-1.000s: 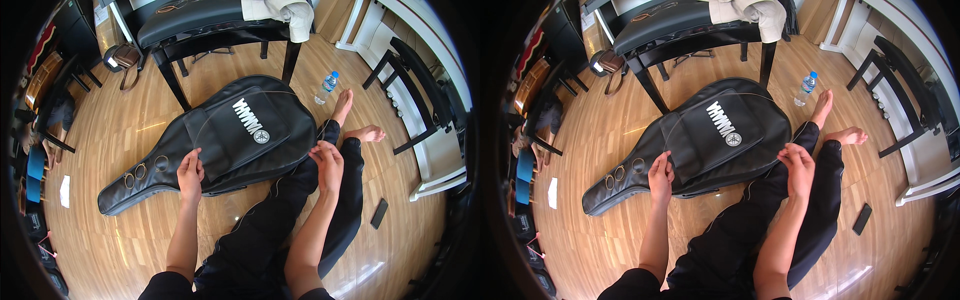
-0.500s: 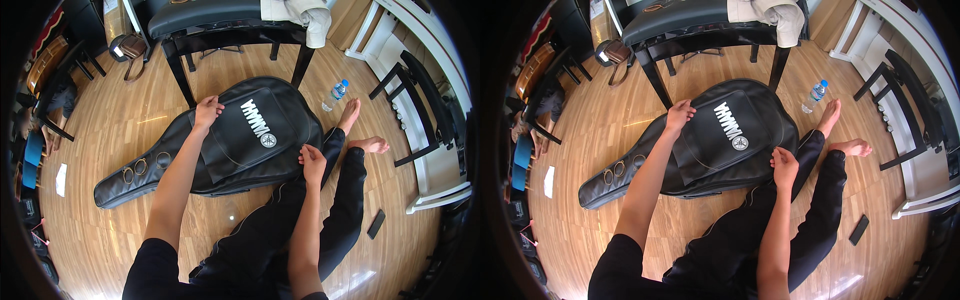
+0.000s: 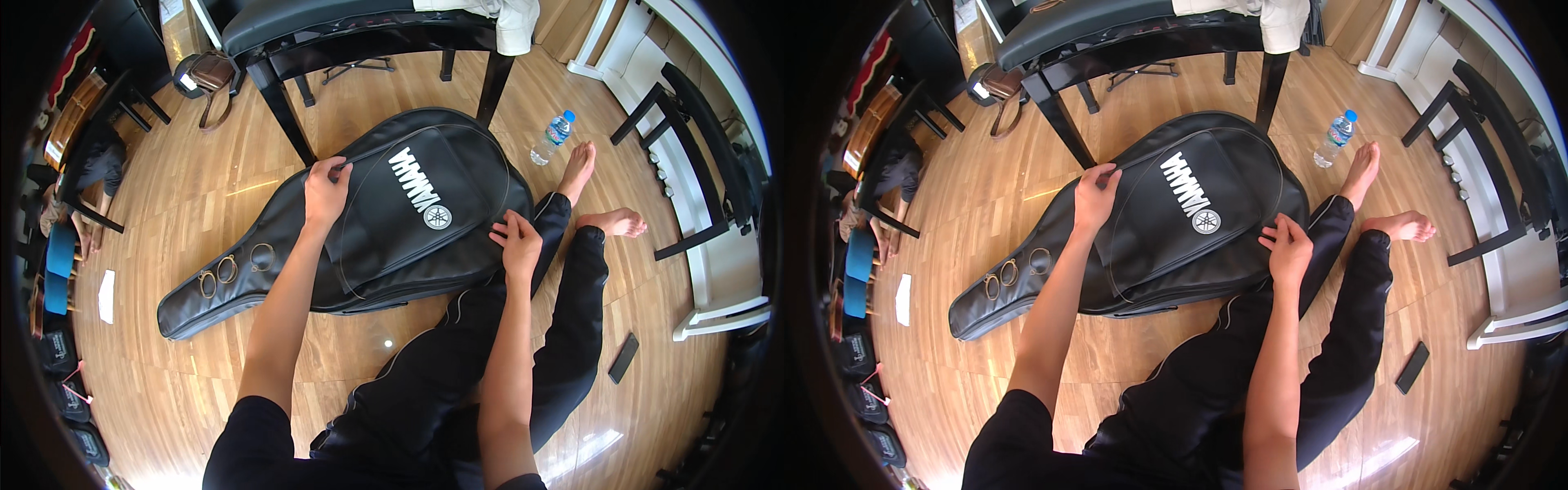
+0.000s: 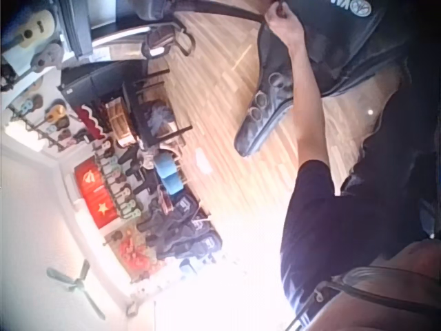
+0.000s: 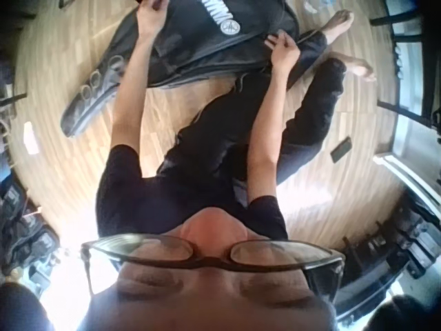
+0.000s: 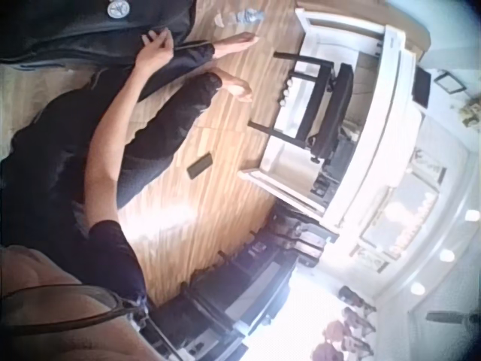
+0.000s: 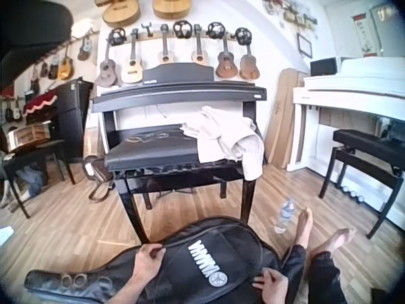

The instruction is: The person sits on the floor and ties several guitar strings together by hand. They pick up individual strings from a guitar case, form loops, and tie them into knots, creating a connected chain of strings.

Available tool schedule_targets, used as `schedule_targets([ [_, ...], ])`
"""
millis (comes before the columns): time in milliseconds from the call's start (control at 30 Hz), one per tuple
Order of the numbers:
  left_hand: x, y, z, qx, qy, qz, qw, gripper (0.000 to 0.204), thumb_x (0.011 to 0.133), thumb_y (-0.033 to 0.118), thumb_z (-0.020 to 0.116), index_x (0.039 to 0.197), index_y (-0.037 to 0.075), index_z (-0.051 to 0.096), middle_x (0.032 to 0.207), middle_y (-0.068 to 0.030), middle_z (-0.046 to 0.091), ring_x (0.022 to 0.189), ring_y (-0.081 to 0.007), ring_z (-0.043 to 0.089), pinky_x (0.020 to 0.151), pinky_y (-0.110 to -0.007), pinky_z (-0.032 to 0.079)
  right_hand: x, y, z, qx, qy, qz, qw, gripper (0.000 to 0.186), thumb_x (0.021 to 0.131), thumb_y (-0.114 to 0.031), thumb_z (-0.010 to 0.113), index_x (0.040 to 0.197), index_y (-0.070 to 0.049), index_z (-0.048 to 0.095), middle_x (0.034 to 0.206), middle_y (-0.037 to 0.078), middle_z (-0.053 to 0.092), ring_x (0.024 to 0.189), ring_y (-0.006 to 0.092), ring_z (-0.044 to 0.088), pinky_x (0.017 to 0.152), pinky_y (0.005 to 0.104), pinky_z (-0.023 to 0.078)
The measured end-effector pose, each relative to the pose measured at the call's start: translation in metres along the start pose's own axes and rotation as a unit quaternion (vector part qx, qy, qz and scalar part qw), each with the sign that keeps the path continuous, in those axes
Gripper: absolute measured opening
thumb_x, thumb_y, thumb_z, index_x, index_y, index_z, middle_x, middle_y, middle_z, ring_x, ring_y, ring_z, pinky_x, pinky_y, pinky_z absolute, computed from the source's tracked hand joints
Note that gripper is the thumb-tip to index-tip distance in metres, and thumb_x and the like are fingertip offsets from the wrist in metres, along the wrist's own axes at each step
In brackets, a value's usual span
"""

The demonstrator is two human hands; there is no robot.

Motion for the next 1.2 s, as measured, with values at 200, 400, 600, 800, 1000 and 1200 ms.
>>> schedule_targets([
  [200,-0.055,-0.009,-0.094,-0.123,0.086,-0.044,0.988,0.025,0.092,0.017,0.067,0.111,0.001,0.066,0.098,-0.0101,0.069,0.088,-0.0141,0.066,0.076,-0.027,0.052,-0.026,-0.002,-0.010,-0.035,0.124,-0.079,0.988,0.023,0.096,-0.009,0.058,0.117,0.000,0.062,0.096,0.006,0.061,0.067,0.0084,0.060,0.048,0.0202,0.048],
  [400,-0.106,-0.072,-0.212,-0.021,0.195,-0.110,0.975,0.020,0.093,0.013,0.064,0.108,0.000,0.064,0.085,-0.0066,0.068,0.073,-0.0100,0.062,0.065,-0.025,0.049,-0.055,-0.017,-0.006,0.002,0.148,-0.077,0.986,0.020,0.095,-0.010,0.060,0.113,-0.003,0.063,0.083,0.000,0.057,0.059,0.0035,0.050,0.046,0.0178,0.037],
  [600,-0.127,-0.080,-0.244,0.164,0.154,-0.106,0.969,0.019,0.090,0.018,0.068,0.098,0.001,0.066,0.079,-0.0105,0.069,0.067,-0.0165,0.064,0.063,-0.029,0.050,-0.060,-0.033,0.000,0.018,0.121,-0.084,0.989,0.021,0.095,-0.013,0.061,0.113,-0.003,0.063,0.087,0.000,0.060,0.059,0.0037,0.049,0.046,0.0173,0.036],
  [800,-0.130,-0.088,-0.241,0.152,0.146,-0.124,0.970,0.017,0.088,0.015,0.069,0.093,-0.001,0.067,0.082,-0.0129,0.069,0.074,-0.0217,0.067,0.068,-0.033,0.051,-0.056,-0.029,-0.006,0.019,0.130,-0.067,0.989,0.020,0.095,-0.012,0.061,0.113,-0.003,0.063,0.087,0.000,0.061,0.058,0.0034,0.049,0.047,0.0175,0.036],
  [1000,-0.126,-0.077,-0.205,0.145,0.056,-0.055,0.986,0.024,0.085,0.013,0.070,0.106,0.001,0.067,0.096,-0.0135,0.067,0.081,-0.0258,0.064,0.074,-0.036,0.051,-0.058,-0.027,-0.004,0.010,0.093,-0.071,0.993,0.020,0.095,-0.011,0.060,0.113,-0.004,0.064,0.090,0.001,0.063,0.058,0.0031,0.048,0.047,0.0172,0.035],
  [1200,-0.122,-0.068,-0.189,0.215,0.072,-0.046,0.973,0.031,0.085,0.022,0.071,0.109,0.002,0.066,0.107,-0.0154,0.064,0.094,-0.0304,0.062,0.084,-0.041,0.048,-0.058,-0.029,-0.004,0.004,0.080,-0.072,0.994,0.020,0.095,-0.011,0.060,0.113,-0.003,0.064,0.091,0.002,0.063,0.059,0.0032,0.049,0.047,0.0175,0.035],
])
Point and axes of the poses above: each hand's wrist, its own x-axis towards the middle knuckle, its own z-axis out of the palm, y = z × x, the point moved 2 cm from there along x, towards the middle knuckle
